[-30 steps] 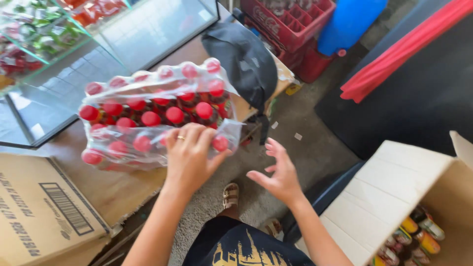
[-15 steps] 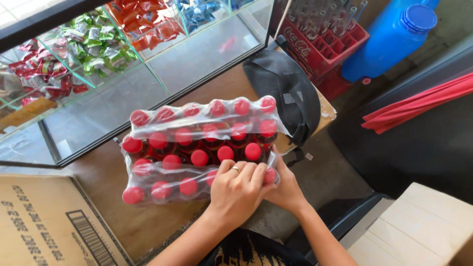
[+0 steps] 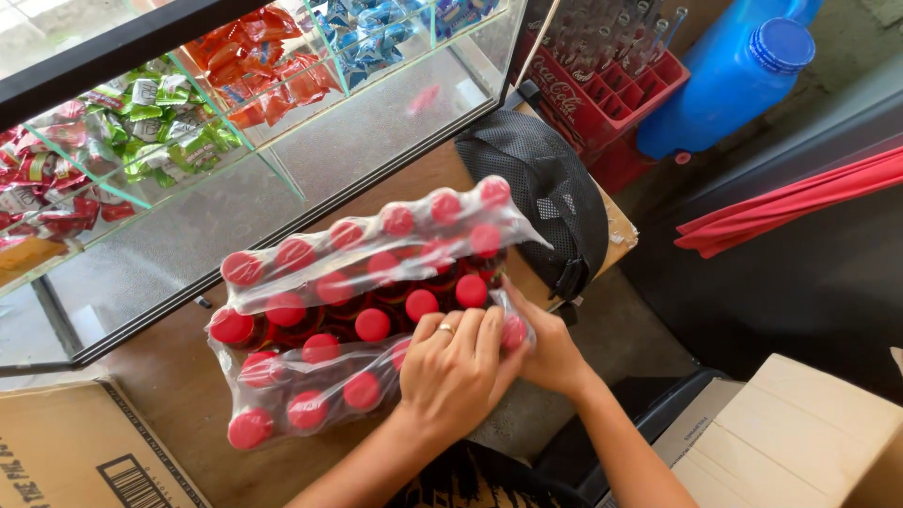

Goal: Stocking and organizing bottled drinks in a grocery store aisle or shelf area.

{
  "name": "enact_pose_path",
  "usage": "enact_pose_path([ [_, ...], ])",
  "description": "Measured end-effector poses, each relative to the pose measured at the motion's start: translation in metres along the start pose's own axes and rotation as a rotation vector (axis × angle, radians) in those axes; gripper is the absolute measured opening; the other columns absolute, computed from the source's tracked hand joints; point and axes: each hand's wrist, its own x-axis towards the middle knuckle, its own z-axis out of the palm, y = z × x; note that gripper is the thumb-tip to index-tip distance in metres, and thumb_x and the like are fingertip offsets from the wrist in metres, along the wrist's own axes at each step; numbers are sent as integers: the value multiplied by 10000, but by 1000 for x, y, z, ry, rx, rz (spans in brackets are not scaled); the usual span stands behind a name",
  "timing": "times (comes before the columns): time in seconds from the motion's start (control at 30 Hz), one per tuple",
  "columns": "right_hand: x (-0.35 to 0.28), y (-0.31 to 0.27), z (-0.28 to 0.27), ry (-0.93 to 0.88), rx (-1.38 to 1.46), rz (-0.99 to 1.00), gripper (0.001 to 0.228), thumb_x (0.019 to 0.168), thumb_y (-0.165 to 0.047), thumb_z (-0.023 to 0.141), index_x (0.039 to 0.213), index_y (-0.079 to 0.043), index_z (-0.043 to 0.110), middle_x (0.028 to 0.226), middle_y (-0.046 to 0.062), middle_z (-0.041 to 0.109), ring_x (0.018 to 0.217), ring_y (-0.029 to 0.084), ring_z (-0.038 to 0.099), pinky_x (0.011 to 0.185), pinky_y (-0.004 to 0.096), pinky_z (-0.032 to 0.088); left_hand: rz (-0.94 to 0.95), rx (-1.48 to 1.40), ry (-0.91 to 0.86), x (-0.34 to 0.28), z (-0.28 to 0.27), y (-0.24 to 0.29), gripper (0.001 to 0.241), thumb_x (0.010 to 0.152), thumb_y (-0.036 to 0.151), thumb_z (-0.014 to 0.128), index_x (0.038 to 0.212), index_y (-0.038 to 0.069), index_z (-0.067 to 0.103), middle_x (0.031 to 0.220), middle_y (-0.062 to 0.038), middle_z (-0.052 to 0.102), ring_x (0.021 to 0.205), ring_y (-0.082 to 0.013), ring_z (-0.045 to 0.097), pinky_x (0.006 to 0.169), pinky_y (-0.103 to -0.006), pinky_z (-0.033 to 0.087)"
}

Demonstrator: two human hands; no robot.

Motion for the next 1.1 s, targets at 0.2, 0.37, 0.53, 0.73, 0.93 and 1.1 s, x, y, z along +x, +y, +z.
enact_pose_path([
  [0.2,54,6,-7,27,-5,-18,837,794,-98,780,1550,-56,424,1229,229,709,1124,282,733,916,342,572,13,115,84,24,14,-20,413,900,340,743,1110,-4,655,924,-70,645,823,-228,635,770,-380,469],
  [0.37,66,13,-6,24,-7,-165,730,833,-84,782,1499,-44,483,1331,250,669,1227,318,692,965,372,556,-26,151,114,33,18,-23,374,940,320,741,1130,8,658,928,-62,633,863,-227,634,792,-381,465],
  [0.53,56,-6,-16,10,100,128,631,821,-104,801,1407,-44,577,1150,130,760,1070,195,726,926,340,580,-45,3,57,35,-2,-15,393,841,269,740,1138,25,659,970,-81,629,913,-262,623,820,-408,446],
  [0.73,49,-31,-54,-111,427,-121,886,761,31,822,1534,-33,394,1461,122,533,1366,222,512,1170,380,392,-32,-56,-16,38,-1,-14,289,861,175,740,1102,44,648,941,-90,612,925,-280,617,826,-420,446],
  [0.93,53,-16,-44,-90,480,145,762,835,12,720,1536,-67,430,1276,42,633,1074,109,640,940,295,546,39,-37,-85,38,10,-8,146,832,142,709,943,75,641,953,-77,620,938,-276,625,820,-414,451],
  [1.1,36,10,-26,117,332,-27,508,864,34,751,1342,-27,590,1152,35,630,1042,89,615,932,259,524,199,23,-104,28,7,-2,133,785,132,692,888,60,648,972,-97,608,1011,-285,617,891,-422,472],
])
